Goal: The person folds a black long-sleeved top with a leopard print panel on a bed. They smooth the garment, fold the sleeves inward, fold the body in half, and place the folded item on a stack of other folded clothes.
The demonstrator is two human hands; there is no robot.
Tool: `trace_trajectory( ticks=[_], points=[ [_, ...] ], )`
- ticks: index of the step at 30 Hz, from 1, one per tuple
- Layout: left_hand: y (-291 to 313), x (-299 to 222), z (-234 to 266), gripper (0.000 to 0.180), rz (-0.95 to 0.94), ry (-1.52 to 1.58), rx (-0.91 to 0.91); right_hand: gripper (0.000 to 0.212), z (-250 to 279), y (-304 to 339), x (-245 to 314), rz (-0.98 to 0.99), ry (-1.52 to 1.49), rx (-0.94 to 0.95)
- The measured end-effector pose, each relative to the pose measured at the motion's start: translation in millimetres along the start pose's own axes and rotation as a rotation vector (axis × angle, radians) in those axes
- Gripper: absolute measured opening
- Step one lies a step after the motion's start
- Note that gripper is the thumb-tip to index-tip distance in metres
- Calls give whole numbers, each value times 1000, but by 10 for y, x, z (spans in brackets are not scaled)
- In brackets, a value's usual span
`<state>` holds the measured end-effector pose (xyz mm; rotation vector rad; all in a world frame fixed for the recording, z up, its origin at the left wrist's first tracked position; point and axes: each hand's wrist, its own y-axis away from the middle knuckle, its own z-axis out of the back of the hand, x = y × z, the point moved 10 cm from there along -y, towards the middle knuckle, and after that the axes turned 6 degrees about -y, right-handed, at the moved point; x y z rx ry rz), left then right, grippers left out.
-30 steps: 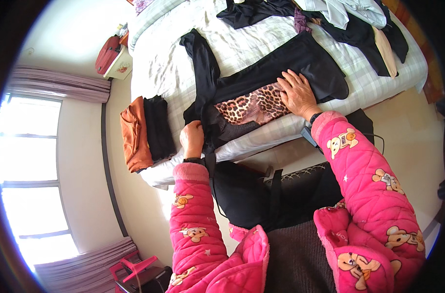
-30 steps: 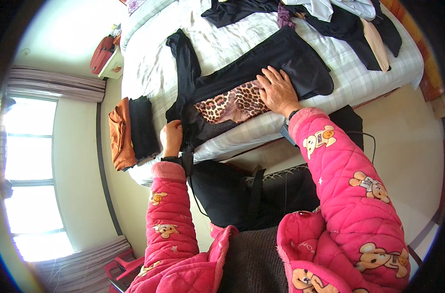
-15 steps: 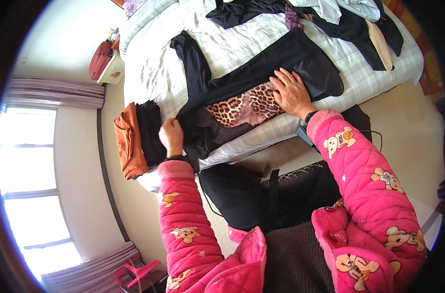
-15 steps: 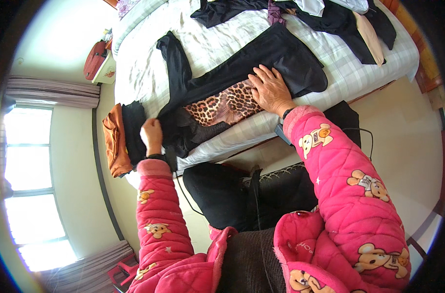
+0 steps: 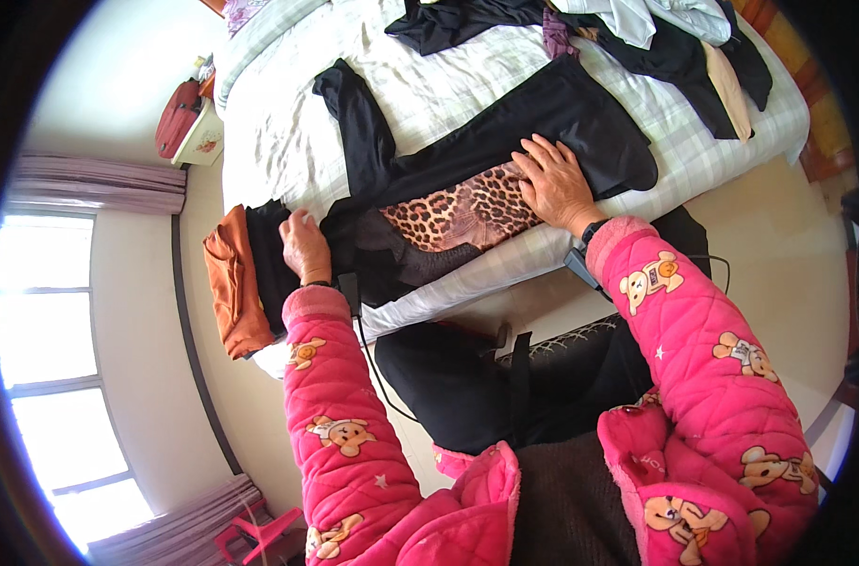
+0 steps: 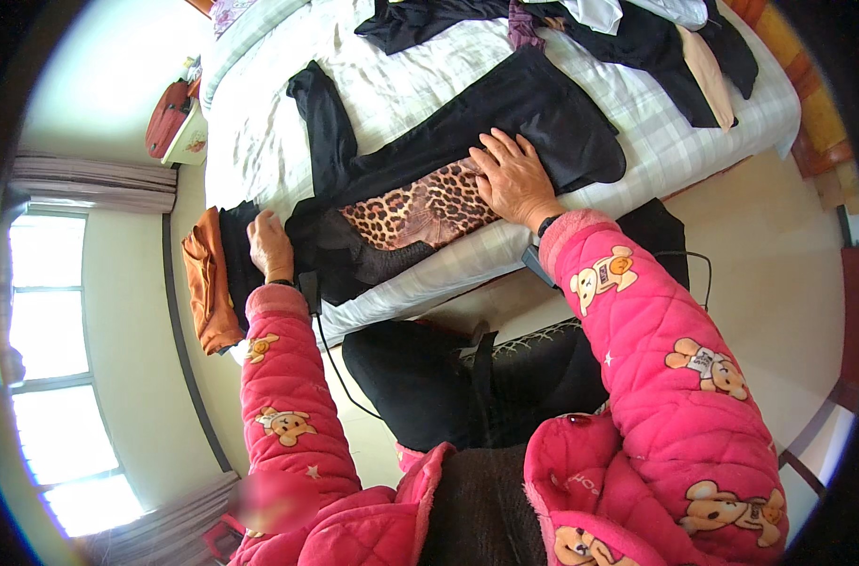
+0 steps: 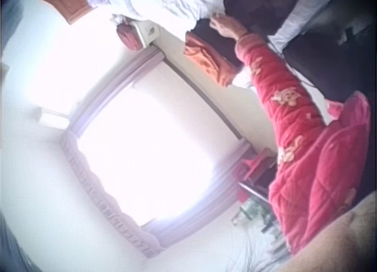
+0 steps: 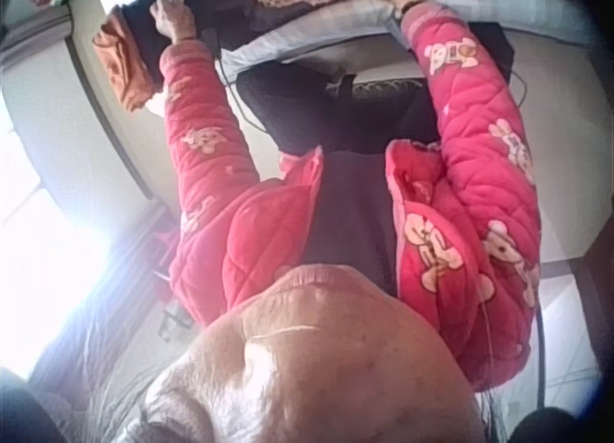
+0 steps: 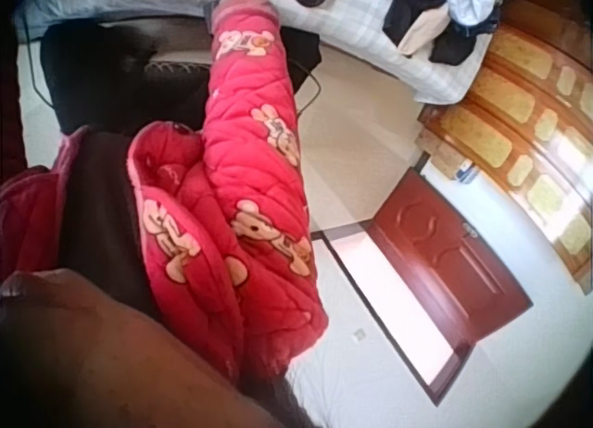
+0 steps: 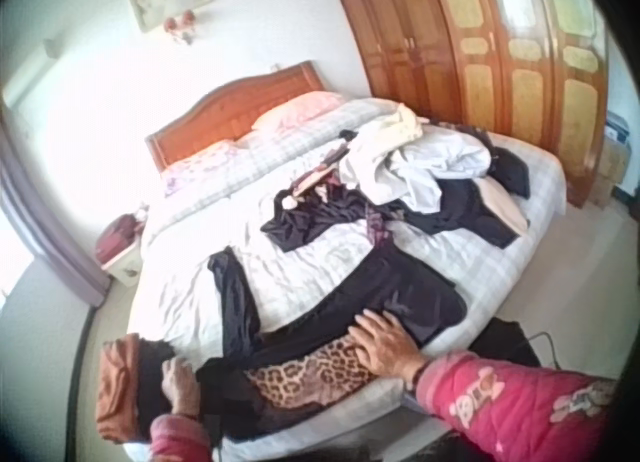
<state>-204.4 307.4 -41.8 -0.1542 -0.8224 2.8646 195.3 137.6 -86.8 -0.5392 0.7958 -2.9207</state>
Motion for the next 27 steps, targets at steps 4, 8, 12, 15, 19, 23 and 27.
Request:
trace_trajectory(
  ticks=[4,8,12,15,19,23,27],
  points=[
    [279,643,-617,28,619,782,425,40,-13,-5,-5,0,15,-10],
    [254,495,-543,33,411,651,522,40,-37,-4,-7,-1,23,-4],
    [153,26,-392,27,173,588,561,40,-26,-12,0,5,22,-7],
    [188,-190,-290,24,48,492,563,40,-15,-10,-1,6,12,-14],
    [298,-87,-269,11,233,863,584,40,-11,1,-11,11,5,-29],
    [306,143,-428,8,654,1378,620,39,-19,2,-9,13,5,-25],
    [179,80,-676,16,613,1507,838,39,-30,-6,-21,-7,5,0]
  ],
)
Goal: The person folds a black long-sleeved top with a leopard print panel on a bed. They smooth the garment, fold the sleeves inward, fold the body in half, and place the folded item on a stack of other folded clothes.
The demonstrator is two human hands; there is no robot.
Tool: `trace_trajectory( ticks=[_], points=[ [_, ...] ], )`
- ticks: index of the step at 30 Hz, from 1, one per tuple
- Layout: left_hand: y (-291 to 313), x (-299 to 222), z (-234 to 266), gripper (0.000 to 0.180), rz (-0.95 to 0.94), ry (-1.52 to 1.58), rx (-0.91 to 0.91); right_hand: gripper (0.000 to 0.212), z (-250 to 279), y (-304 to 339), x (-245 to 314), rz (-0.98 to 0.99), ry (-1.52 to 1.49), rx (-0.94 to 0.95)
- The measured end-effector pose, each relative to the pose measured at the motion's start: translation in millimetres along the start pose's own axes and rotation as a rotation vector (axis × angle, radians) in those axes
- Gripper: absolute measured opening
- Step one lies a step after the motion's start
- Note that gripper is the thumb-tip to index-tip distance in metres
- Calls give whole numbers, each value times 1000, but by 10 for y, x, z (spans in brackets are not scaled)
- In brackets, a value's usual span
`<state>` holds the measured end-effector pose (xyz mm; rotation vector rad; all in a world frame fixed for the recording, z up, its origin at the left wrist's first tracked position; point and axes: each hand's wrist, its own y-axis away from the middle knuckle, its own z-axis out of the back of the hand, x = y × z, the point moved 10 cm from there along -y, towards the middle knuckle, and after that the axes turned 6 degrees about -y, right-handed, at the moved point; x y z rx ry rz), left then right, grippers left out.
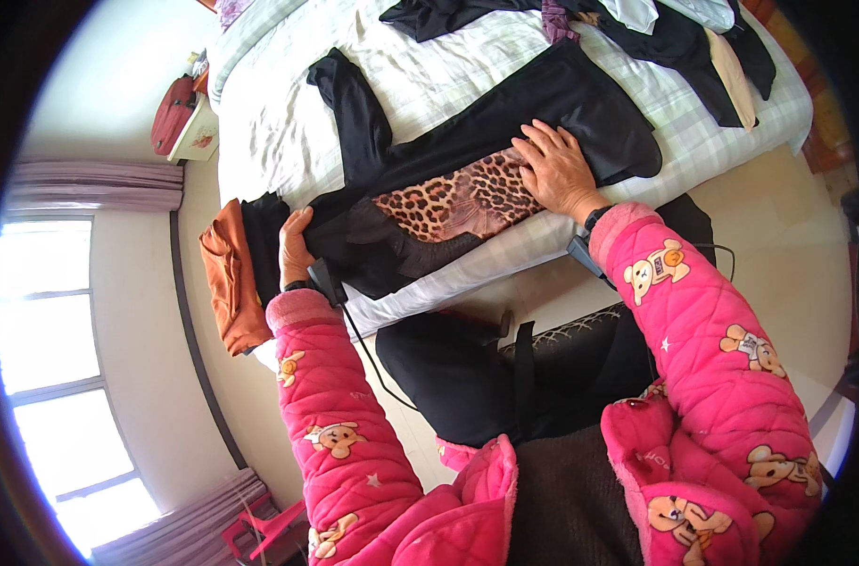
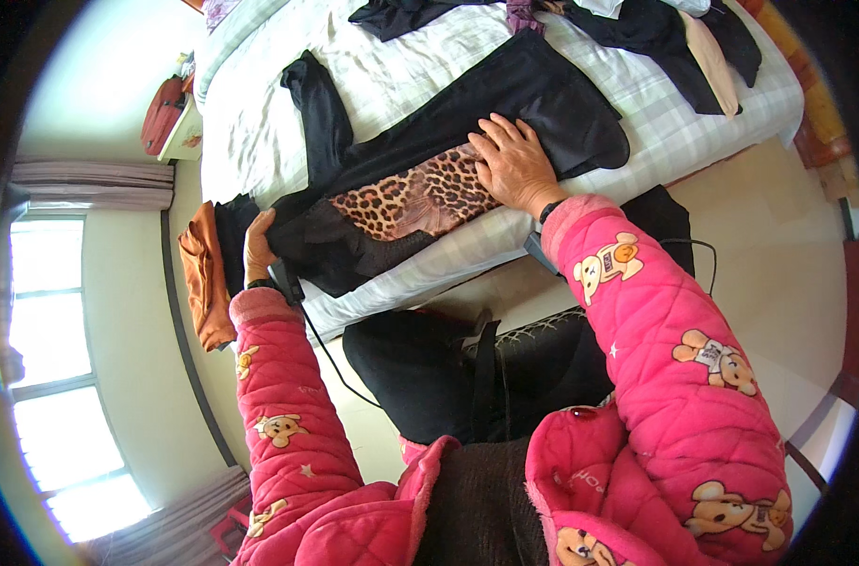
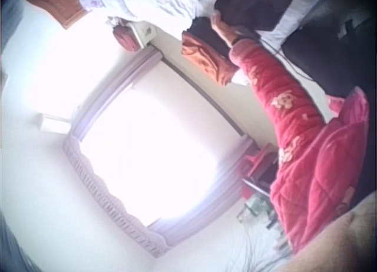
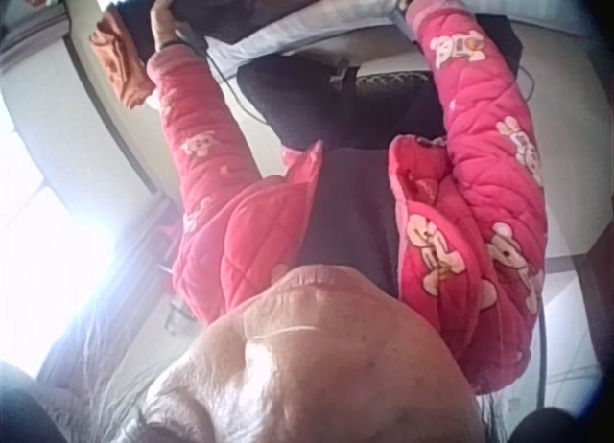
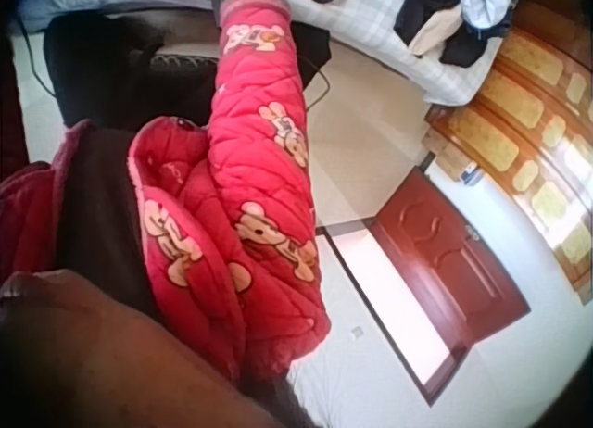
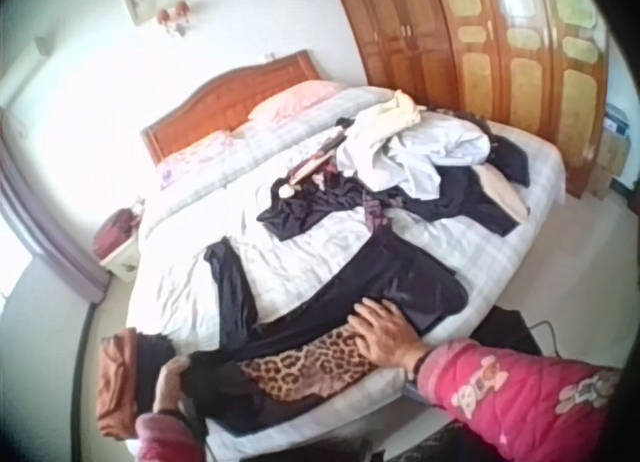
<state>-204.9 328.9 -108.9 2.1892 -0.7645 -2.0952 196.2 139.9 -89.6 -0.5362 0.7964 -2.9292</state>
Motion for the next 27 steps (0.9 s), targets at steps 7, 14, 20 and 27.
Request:
trace_trajectory(
  ticks=[7,14,20,27],
  points=[
    [-230,177,226,40,-137,-1440,229,40,15,-3,18,11,-1,-12],
    [164,259,-63,31,173,-653,39,40,9,-2,14,10,9,-11],
    [238,-280,-53,27,-249,-880,-300,40,8,-2,18,12,13,-12],
    [619,-989,-467,23,-1008,-1490,-757,41,-20,16,11,13,11,5]
  ],
)
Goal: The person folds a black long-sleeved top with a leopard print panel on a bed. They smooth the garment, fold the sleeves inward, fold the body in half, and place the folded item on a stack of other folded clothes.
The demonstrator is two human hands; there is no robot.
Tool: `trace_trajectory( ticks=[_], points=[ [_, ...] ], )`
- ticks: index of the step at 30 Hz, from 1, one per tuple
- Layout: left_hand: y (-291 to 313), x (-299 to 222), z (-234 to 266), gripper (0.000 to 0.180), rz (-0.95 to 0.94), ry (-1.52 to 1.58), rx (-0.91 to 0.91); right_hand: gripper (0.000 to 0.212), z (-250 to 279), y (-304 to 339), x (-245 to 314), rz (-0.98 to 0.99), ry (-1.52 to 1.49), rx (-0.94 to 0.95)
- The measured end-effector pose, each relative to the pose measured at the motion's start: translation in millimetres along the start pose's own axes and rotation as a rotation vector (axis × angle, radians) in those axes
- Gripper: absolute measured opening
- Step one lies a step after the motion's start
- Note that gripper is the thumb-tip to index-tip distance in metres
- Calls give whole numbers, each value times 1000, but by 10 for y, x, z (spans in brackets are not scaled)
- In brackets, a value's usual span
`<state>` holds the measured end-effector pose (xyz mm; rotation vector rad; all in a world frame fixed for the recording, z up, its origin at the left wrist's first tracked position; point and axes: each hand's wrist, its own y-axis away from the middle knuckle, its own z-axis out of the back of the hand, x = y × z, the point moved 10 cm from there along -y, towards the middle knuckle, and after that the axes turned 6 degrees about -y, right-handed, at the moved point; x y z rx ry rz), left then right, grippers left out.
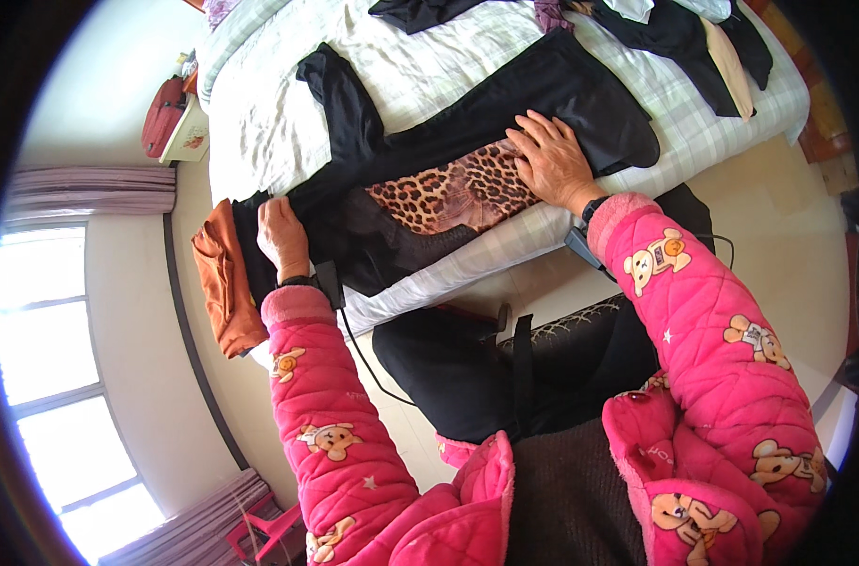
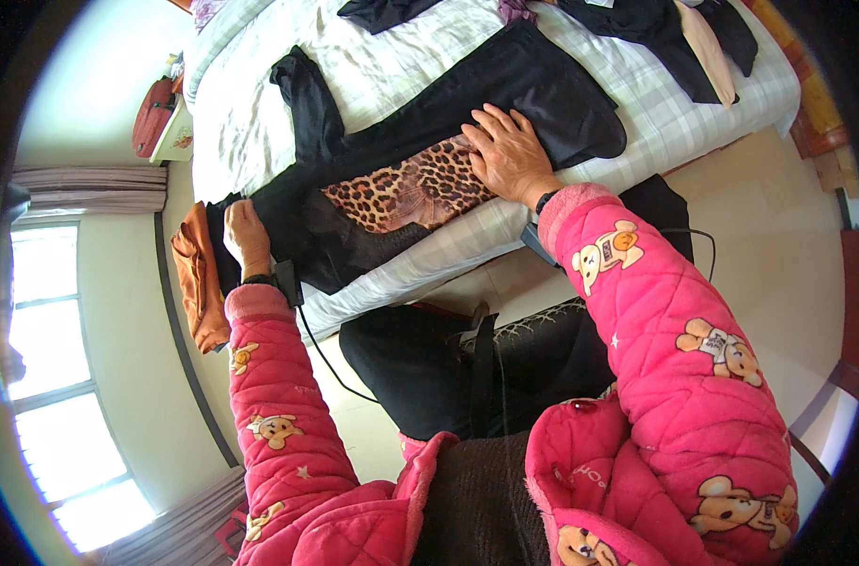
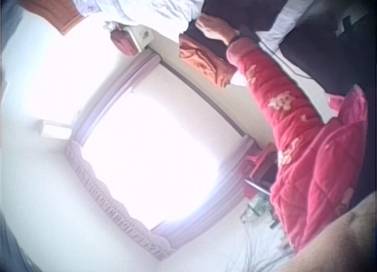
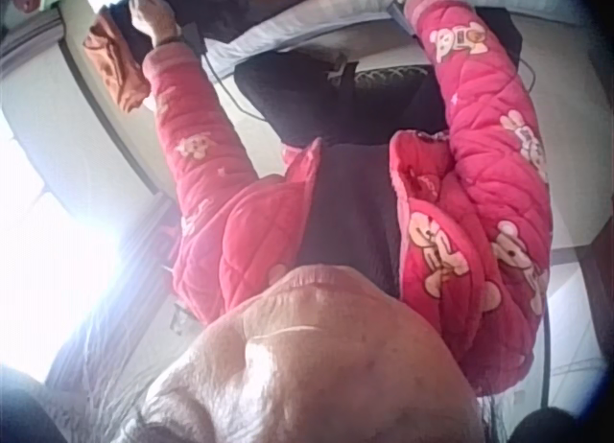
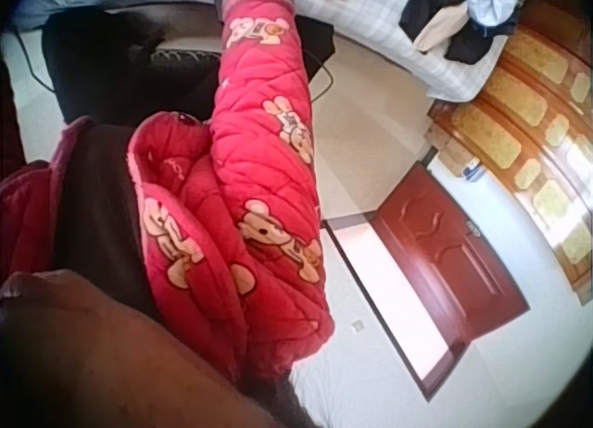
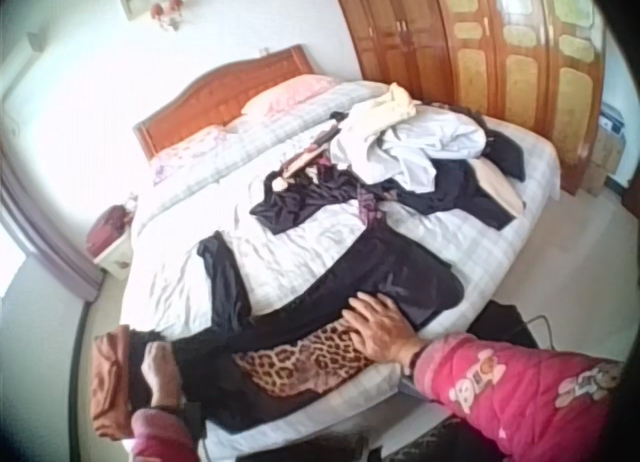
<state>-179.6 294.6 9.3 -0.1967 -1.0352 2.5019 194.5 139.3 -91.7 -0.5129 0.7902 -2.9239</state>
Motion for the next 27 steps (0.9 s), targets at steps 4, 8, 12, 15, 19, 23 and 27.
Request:
trace_trajectory(
  ticks=[4,8,12,15,19,23,27],
  points=[
    [62,165,-478,23,138,-167,311,41,0,0,8,-7,7,7],
    [265,338,-770,24,80,-217,452,41,30,-12,22,0,-7,-10],
    [648,695,-648,29,455,185,412,42,21,-11,5,-5,2,-14],
    [1051,641,-555,36,646,580,495,39,43,-10,18,16,3,-55],
    [1168,479,-583,37,694,743,527,38,4,-13,12,-4,25,-11],
    [1053,594,-430,32,622,331,272,40,38,-14,40,13,34,-27],
    [1479,705,-630,27,1064,838,316,40,14,-4,16,8,30,-20]
  ],
)
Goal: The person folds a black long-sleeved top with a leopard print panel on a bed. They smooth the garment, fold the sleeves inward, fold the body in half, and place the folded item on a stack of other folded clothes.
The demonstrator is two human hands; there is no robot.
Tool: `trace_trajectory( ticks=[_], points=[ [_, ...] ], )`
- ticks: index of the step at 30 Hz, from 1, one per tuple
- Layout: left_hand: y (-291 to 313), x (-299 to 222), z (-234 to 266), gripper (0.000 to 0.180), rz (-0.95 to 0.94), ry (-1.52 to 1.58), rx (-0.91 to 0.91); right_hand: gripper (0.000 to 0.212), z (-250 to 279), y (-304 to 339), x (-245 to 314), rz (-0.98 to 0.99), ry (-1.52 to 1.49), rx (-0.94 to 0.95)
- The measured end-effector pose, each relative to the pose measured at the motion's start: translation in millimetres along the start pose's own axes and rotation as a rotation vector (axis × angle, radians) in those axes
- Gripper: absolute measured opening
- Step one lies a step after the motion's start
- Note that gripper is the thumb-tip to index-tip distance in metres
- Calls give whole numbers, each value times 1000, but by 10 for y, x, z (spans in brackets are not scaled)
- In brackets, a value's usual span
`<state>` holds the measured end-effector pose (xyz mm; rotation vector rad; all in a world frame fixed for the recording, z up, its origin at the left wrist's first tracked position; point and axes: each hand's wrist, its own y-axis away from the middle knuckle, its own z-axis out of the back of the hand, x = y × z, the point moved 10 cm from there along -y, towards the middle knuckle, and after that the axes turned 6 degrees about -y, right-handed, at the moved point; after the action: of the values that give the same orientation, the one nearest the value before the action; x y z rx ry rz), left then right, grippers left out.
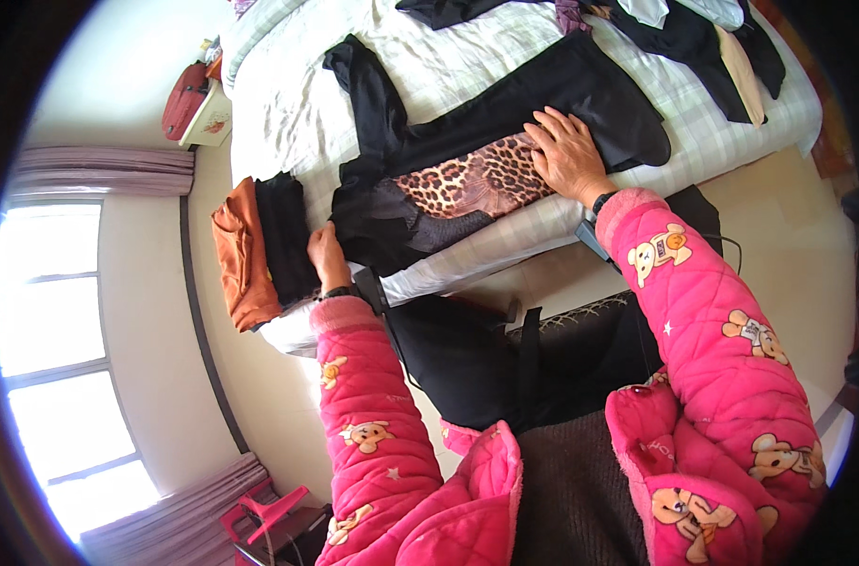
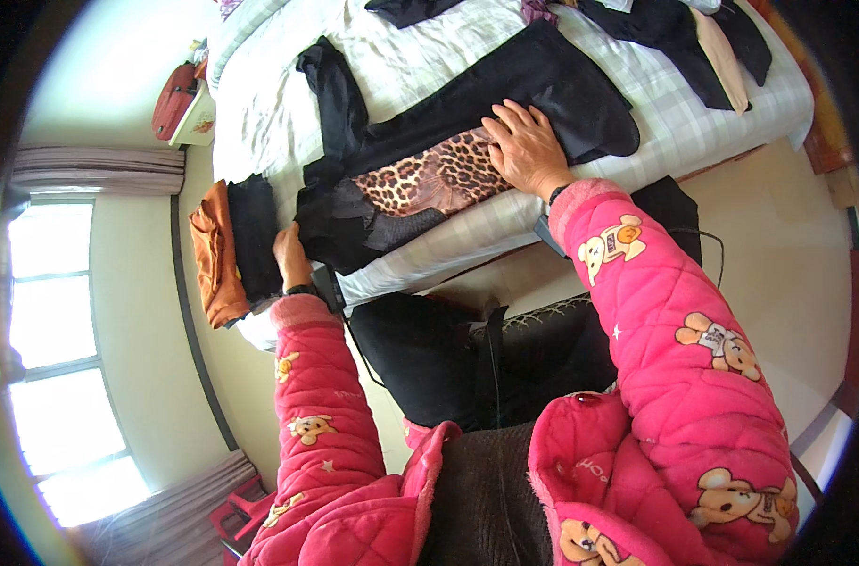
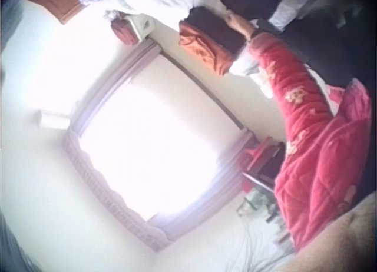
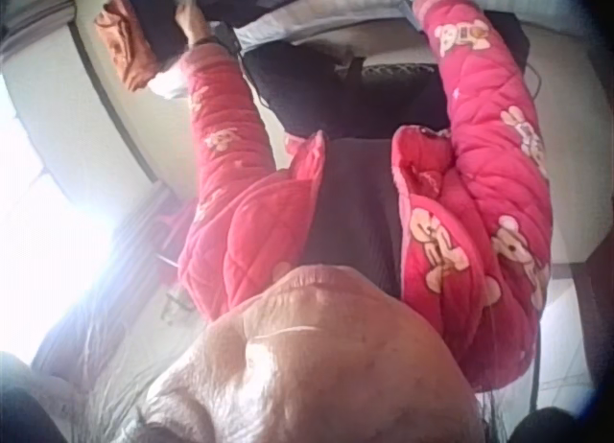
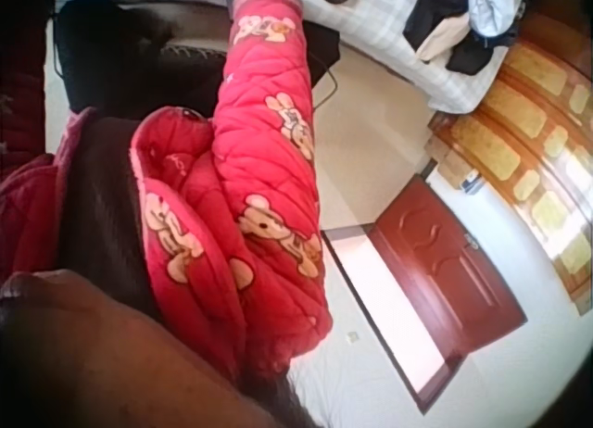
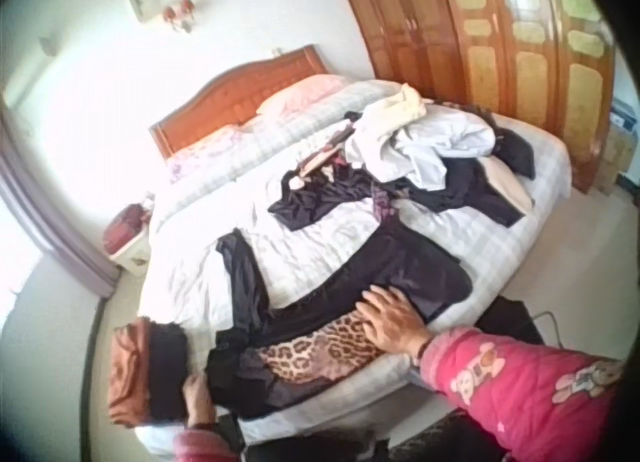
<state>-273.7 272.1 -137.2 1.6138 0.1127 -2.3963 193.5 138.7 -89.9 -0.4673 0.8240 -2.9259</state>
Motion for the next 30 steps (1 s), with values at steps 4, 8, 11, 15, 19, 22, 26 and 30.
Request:
trace_trajectory(
  ticks=[4,8,11,15,19,22,26,30],
  points=[
    [317,-27,-140,41,-55,-124,118,40,21,5,33,23,-14,-25],
    [360,225,-387,37,223,126,131,42,106,-35,81,46,4,-13],
    [178,229,-166,27,193,-12,37,43,66,-28,-57,32,-28,221],
    [-24,76,79,20,-27,-8,115,49,607,191,-935,-151,168,151],
    [100,-381,466,35,-314,-690,-195,49,889,609,-1684,-317,143,187],
    [410,-580,350,43,-257,-793,-272,40,957,550,-1994,-380,-130,165],
    [1228,-1273,-295,44,-711,-806,-393,39,782,318,-2154,-560,-324,256],
    [1517,-1169,-1129,53,-700,-991,-68,50,514,163,-1958,-686,-88,317]
  ],
)
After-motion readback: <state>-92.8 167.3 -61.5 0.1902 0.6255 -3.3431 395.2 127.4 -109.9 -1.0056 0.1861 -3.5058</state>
